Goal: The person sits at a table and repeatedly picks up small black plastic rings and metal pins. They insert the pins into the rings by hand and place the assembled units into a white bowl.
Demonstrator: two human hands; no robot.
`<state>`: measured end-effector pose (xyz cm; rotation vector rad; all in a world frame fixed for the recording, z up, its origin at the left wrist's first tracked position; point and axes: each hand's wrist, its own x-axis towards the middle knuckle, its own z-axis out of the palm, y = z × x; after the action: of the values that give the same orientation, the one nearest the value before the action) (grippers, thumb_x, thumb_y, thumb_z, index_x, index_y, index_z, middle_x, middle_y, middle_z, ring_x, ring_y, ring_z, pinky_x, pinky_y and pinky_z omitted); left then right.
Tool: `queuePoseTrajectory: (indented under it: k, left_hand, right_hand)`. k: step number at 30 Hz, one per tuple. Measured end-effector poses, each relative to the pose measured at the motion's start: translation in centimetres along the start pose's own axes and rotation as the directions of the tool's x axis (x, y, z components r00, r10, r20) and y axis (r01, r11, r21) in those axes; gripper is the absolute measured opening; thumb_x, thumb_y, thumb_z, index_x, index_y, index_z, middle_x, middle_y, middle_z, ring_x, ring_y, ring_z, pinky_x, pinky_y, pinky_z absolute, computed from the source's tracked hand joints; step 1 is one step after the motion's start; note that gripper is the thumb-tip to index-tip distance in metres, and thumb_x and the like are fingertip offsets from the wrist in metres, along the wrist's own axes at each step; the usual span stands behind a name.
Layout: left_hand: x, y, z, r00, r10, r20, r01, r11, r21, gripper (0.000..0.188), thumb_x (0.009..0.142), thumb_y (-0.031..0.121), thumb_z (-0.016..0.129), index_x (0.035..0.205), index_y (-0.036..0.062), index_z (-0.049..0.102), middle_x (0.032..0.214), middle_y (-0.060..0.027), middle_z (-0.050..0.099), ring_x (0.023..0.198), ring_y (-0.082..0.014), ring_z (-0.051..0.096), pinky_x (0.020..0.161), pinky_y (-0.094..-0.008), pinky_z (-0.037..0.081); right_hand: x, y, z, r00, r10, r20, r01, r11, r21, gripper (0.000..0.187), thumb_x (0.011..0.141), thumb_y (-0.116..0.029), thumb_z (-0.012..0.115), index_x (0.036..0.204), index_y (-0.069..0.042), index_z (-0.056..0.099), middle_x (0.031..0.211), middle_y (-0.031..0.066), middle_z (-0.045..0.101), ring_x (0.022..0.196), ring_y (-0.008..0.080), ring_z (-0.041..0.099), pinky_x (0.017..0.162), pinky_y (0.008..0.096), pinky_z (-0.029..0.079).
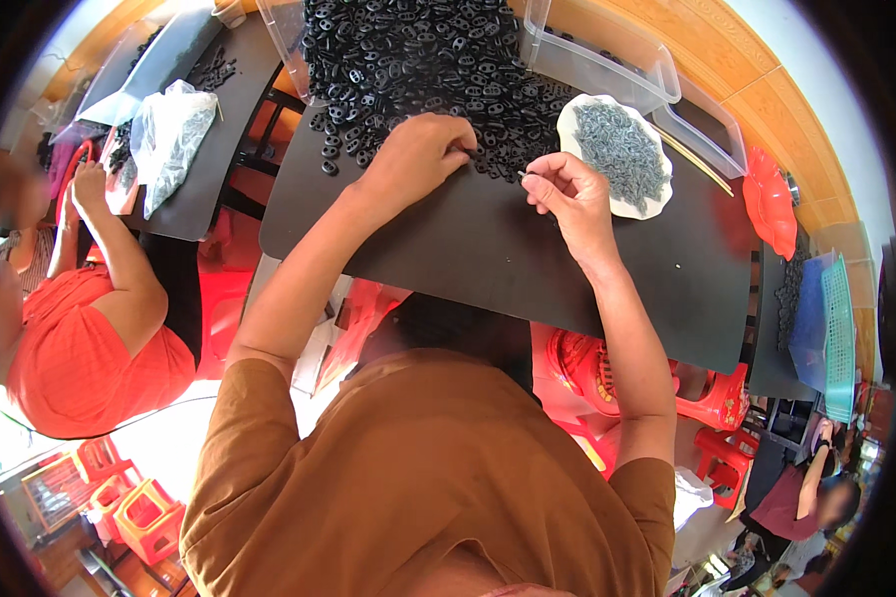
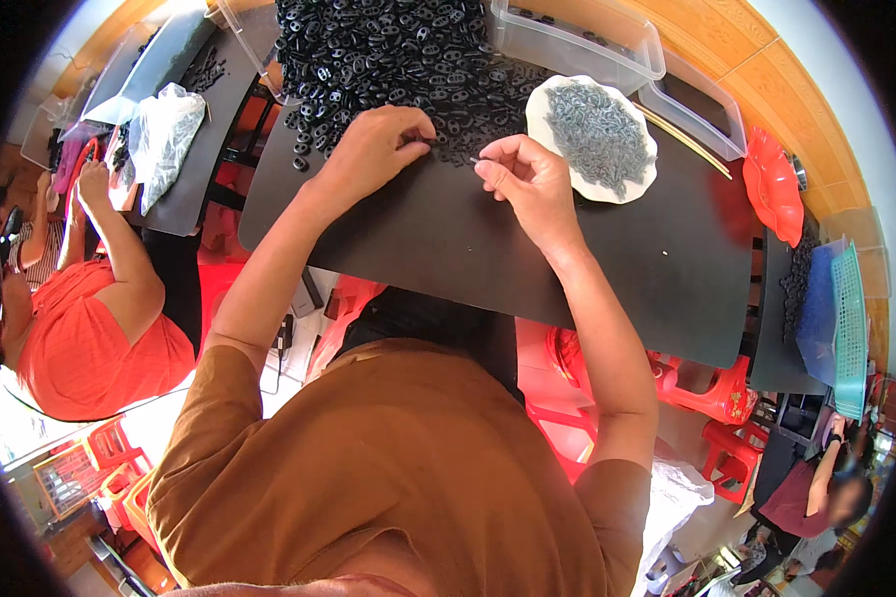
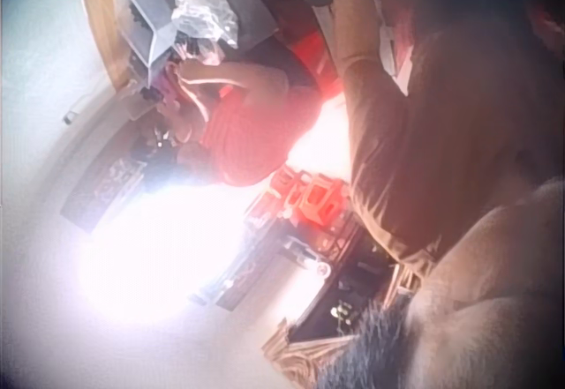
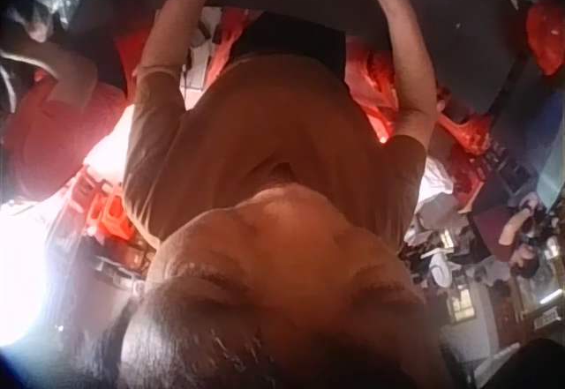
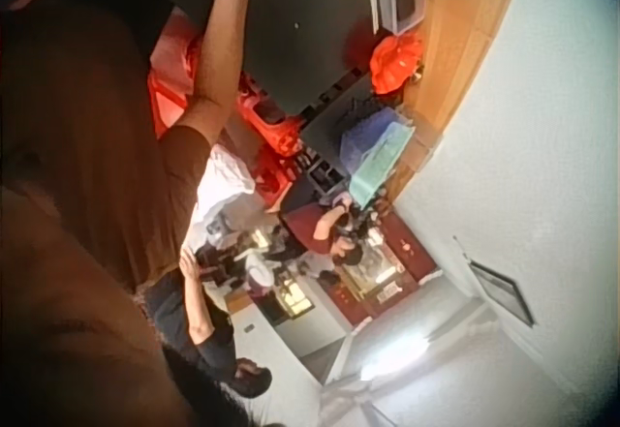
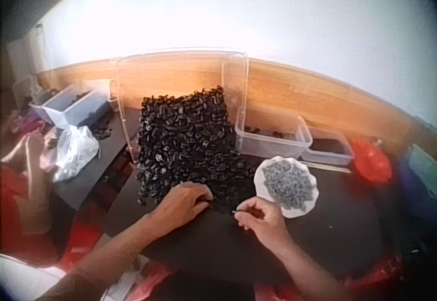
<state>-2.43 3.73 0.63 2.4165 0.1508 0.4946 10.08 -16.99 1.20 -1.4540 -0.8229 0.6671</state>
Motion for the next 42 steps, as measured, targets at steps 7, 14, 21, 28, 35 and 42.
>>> queuePoseTrajectory:
  k: [7, 14, 21, 28, 35, 42]
  left_hand:
    - [0.0, 1.0, 0.9, 0.962, -0.186, 0.197, 0.269, 0.560, -0.784, 0.016, 0.092, 0.006, 0.065, 0.107, 0.0020, 0.064, 0.102, -0.0054, 0.068, 0.092, -0.0118, 0.066, 0.082, -0.0252, 0.053]
    - [-0.5, 0.9, 1.9, 0.918, -0.157, 0.365, 0.395, 0.269, -0.878, 0.021, 0.096, 0.009, 0.062, 0.116, 0.0024, 0.061, 0.098, -0.0040, 0.066, 0.090, -0.0099, 0.065, 0.080, -0.0232, 0.054]
    - [-0.8, 1.1, 2.2, 0.910, -0.189, 0.368, 0.409, 0.276, -0.870, 0.024, 0.096, 0.011, 0.064, 0.119, 0.0015, 0.062, 0.097, -0.0023, 0.067, 0.088, -0.0094, 0.066, 0.080, -0.0224, 0.055]
    - [-0.7, 1.0, 2.3, 0.916, -0.196, 0.349, 0.398, 0.346, -0.850, 0.023, 0.094, 0.012, 0.067, 0.115, 0.0012, 0.065, 0.093, -0.0021, 0.069, 0.082, -0.0085, 0.066, 0.077, -0.0221, 0.055]
    - [-0.9, 1.1, 2.4, 0.939, -0.208, 0.275, 0.343, 0.477, -0.809, 0.023, 0.092, 0.011, 0.069, 0.113, 0.0011, 0.068, 0.089, -0.0009, 0.068, 0.078, -0.0065, 0.064, 0.073, -0.0208, 0.053]
    - [-0.9, 1.4, 2.5, 0.957, -0.207, 0.205, 0.289, 0.580, -0.762, 0.018, 0.091, 0.009, 0.070, 0.106, 0.0011, 0.068, 0.085, -0.0010, 0.067, 0.076, -0.0070, 0.062, 0.071, -0.0213, 0.052]
  right_hand:
    - [0.0, 0.5, 0.9, 0.997, -0.063, -0.043, 0.064, 0.997, 0.037, 0.010, 0.091, -0.007, 0.070, 0.098, -0.001, 0.067, 0.082, 0.0028, 0.067, 0.071, 0.0089, 0.064, 0.064, 0.0218, 0.052]
    - [-0.1, 0.7, 1.0, 0.996, -0.071, -0.045, 0.073, 0.996, 0.041, 0.011, 0.091, -0.007, 0.070, 0.098, -0.001, 0.066, 0.083, 0.0035, 0.068, 0.072, 0.0104, 0.067, 0.063, 0.0217, 0.052]
    - [-0.1, 0.8, 1.1, 0.996, -0.076, -0.044, 0.076, 0.997, 0.009, 0.010, 0.091, -0.009, 0.070, 0.096, -0.001, 0.066, 0.084, 0.0045, 0.069, 0.074, 0.0112, 0.068, 0.063, 0.0217, 0.052]
    - [-0.1, 0.9, 1.0, 0.998, -0.056, -0.019, 0.055, 0.998, -0.013, 0.009, 0.089, -0.004, 0.071, 0.094, 0.000, 0.065, 0.085, 0.0052, 0.070, 0.074, 0.0108, 0.068, 0.067, 0.0233, 0.055]
    - [-0.1, 1.2, 1.2, 0.999, -0.040, -0.024, 0.039, 0.998, -0.054, 0.007, 0.088, -0.001, 0.071, 0.092, 0.000, 0.065, 0.084, 0.0049, 0.069, 0.073, 0.0101, 0.067, 0.067, 0.0230, 0.055]
    - [-0.1, 1.7, 1.4, 0.999, -0.028, -0.043, 0.025, 0.997, -0.067, 0.007, 0.088, 0.000, 0.071, 0.091, 0.000, 0.065, 0.083, 0.0043, 0.069, 0.073, 0.0102, 0.068, 0.067, 0.0228, 0.054]
